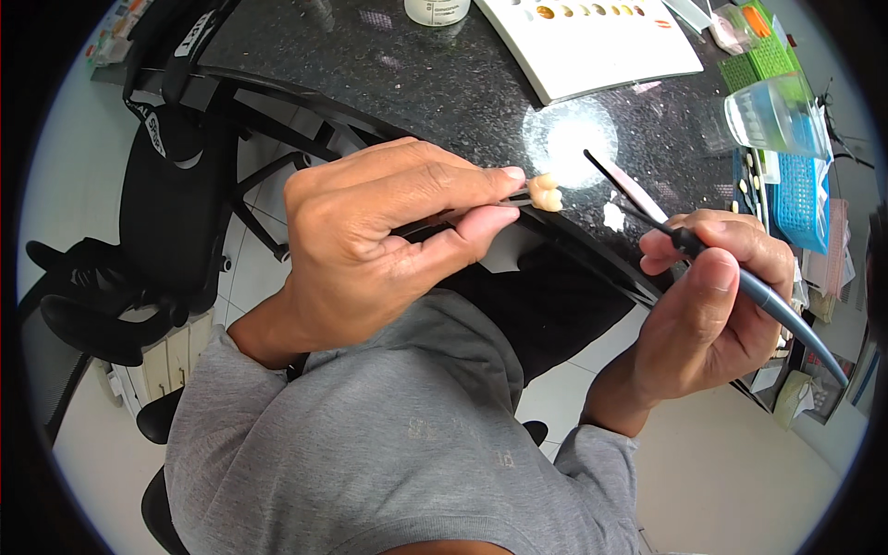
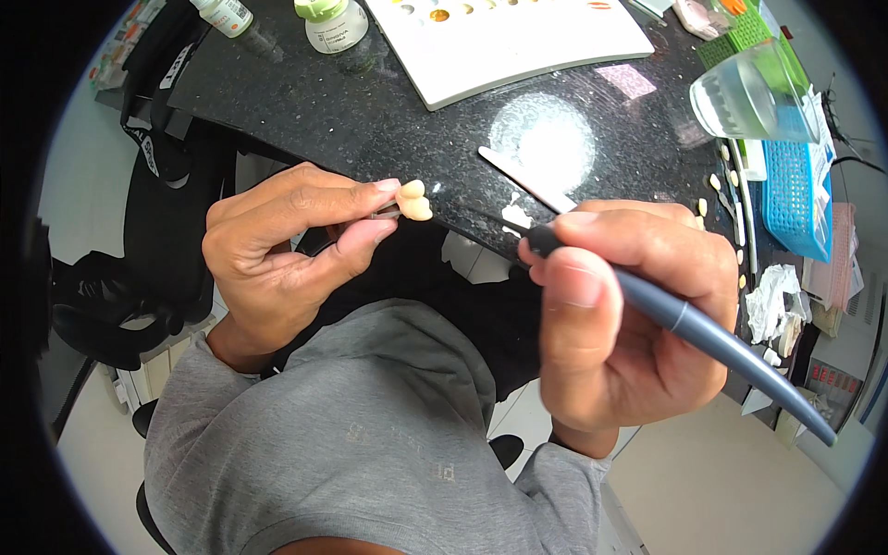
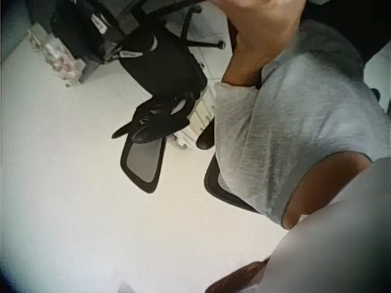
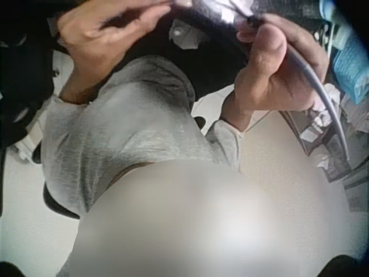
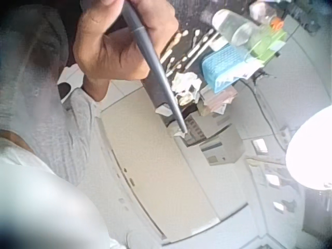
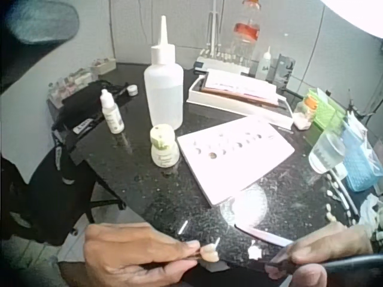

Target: The recorder is applying stain and glaze to dental crowns using a small brush and pigments at a dental lab bench.

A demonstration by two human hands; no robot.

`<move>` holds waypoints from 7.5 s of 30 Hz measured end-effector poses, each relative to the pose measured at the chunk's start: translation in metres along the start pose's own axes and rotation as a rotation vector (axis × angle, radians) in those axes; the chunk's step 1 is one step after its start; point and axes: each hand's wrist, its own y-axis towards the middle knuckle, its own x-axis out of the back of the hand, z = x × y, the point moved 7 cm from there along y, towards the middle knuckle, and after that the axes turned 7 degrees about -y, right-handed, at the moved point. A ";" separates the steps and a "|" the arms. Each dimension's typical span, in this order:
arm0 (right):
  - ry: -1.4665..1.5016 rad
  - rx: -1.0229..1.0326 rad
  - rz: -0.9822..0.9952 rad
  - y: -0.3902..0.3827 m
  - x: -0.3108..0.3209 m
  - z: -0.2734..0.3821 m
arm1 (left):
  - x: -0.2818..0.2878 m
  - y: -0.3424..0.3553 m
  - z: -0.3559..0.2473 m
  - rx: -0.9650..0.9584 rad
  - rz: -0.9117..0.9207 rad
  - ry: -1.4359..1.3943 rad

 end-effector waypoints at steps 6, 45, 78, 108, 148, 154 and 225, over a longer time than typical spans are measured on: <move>-0.008 0.063 0.034 0.005 -0.015 0.007 | -0.001 0.002 -0.003 -0.063 0.016 0.055; -0.832 -0.454 0.463 0.047 0.066 -0.027 | 0.017 -0.001 0.001 0.135 0.003 -0.170; -1.136 0.079 0.452 0.152 0.111 0.023 | 0.022 0.003 0.009 0.131 -0.056 -0.192; -0.358 -1.266 0.552 -0.336 0.087 -0.121 | 0.022 0.000 0.015 0.109 -0.003 -0.255; -1.147 -0.178 0.457 0.091 0.005 -0.034 | 0.024 0.010 0.024 0.067 0.136 -0.319; -1.127 -0.164 0.451 0.092 0.004 -0.032 | 0.025 0.010 0.023 0.043 0.139 -0.311; -0.625 -0.178 0.401 0.040 0.001 -0.026 | 0.025 0.004 0.028 0.066 0.142 -0.359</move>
